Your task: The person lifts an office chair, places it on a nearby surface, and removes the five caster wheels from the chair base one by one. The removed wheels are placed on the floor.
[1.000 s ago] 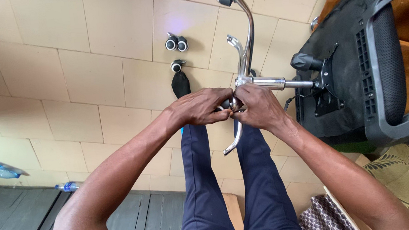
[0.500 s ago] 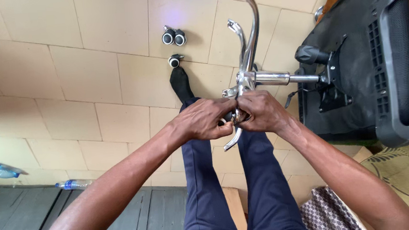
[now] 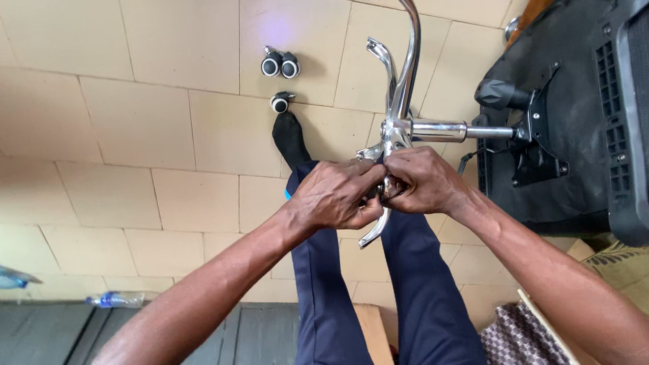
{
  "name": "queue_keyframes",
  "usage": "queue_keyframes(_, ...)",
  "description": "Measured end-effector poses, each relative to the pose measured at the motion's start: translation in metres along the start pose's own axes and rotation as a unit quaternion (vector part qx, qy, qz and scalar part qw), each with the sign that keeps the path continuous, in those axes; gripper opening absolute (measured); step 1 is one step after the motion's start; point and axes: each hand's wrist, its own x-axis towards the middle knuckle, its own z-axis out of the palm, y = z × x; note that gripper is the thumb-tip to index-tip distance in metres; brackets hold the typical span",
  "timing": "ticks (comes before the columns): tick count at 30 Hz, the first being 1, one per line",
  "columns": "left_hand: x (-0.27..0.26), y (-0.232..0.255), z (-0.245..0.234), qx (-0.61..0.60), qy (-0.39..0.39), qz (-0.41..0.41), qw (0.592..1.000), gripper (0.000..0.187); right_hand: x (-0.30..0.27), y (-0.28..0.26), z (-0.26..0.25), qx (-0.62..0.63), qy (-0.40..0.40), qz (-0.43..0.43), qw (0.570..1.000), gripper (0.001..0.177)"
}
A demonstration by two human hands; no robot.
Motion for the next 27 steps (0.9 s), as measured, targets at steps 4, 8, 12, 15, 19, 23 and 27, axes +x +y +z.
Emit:
queue_keyframes(4,0.007,0.018,-0.036,-0.057,0.054,-0.019,0.997,0.026,0.002,0.009,-0.003,-0.003,-0.016,0.020,1.000,0.035)
queue_keyframes(8,-0.060,-0.010,-0.125,-0.021,0.100,-0.213,0.972,0.012,0.013,0.026,-0.014,-0.024,0.034,-0.002,0.999,0.043)
queue_keyframes(12,-0.176,-0.025,-0.131,-0.059,0.071,-0.224,0.970,0.015,0.023,0.008,0.002,-0.010,0.034,0.080,0.996,0.028)
queue_keyframes(15,-0.165,-0.038,-0.098,-0.096,0.105,-0.288,0.947,0.013,0.020,-0.004,-0.017,-0.032,0.048,0.056,0.997,0.032)
queue_keyframes(19,-0.150,-0.036,-0.056,-0.296,0.117,-0.335,0.887,0.020,0.012,-0.017,0.002,-0.038,0.067,0.117,0.990,0.029)
queue_keyframes(23,-0.123,-0.057,-0.025,-0.459,0.151,-0.271,0.832,0.028,0.005,-0.018,0.006,-0.071,0.063,0.105,0.990,0.032)
queue_keyframes(27,-0.116,-0.098,0.015,-0.517,0.175,-0.257,0.798,0.042,-0.014,-0.021,0.026,-0.113,0.034,0.056,0.991,0.034)
